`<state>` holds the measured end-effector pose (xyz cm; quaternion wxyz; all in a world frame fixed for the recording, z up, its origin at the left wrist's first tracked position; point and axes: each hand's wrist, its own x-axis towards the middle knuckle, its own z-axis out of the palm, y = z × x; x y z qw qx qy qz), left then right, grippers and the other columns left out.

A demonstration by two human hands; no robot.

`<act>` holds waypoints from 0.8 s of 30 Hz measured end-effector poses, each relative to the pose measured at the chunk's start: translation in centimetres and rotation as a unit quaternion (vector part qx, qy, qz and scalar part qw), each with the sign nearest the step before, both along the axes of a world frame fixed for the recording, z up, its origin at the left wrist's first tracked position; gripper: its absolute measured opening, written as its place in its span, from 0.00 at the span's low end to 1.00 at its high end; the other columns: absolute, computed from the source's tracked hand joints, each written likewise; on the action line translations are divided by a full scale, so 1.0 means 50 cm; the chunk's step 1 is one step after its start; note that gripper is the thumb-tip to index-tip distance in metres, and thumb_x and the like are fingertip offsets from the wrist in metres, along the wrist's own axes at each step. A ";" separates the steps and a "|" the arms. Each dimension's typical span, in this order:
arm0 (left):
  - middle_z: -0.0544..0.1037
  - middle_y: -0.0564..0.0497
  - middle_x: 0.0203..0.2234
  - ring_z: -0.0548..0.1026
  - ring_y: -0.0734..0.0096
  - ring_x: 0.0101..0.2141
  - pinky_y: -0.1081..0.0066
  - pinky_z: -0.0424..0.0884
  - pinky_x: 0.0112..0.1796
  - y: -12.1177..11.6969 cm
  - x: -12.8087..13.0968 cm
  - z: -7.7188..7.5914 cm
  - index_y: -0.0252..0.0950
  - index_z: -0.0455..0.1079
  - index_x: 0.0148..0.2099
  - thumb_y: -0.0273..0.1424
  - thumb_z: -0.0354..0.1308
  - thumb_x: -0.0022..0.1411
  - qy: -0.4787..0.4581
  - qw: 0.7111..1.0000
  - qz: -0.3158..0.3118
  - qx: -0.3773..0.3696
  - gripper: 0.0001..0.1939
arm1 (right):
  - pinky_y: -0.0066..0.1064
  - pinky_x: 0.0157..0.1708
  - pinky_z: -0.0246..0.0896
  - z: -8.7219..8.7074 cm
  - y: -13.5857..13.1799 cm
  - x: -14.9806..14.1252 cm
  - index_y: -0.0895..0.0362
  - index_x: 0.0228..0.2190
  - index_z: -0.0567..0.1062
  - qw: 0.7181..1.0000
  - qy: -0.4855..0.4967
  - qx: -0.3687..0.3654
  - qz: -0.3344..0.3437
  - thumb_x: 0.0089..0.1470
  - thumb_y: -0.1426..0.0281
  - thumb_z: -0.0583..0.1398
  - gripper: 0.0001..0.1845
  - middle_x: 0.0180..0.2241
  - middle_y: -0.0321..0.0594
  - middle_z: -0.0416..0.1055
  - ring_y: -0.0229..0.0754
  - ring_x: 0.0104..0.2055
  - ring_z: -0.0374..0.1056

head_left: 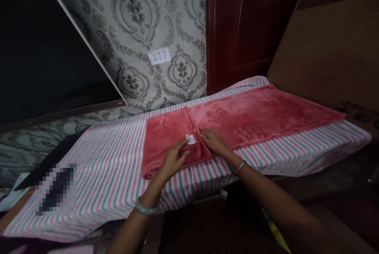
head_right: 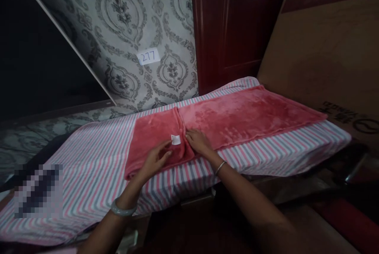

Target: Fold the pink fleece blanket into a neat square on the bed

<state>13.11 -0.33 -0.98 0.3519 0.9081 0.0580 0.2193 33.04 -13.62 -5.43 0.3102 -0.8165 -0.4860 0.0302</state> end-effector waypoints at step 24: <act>0.82 0.44 0.46 0.79 0.62 0.49 0.60 0.76 0.51 -0.114 -0.157 -0.094 0.41 0.76 0.52 0.29 0.47 0.70 -0.068 0.987 0.078 0.123 0.17 | 0.41 0.54 0.72 0.024 0.039 -0.022 0.52 0.66 0.62 0.885 0.423 0.187 0.047 0.47 0.67 0.65 0.45 0.58 0.42 0.72 0.47 0.56 0.71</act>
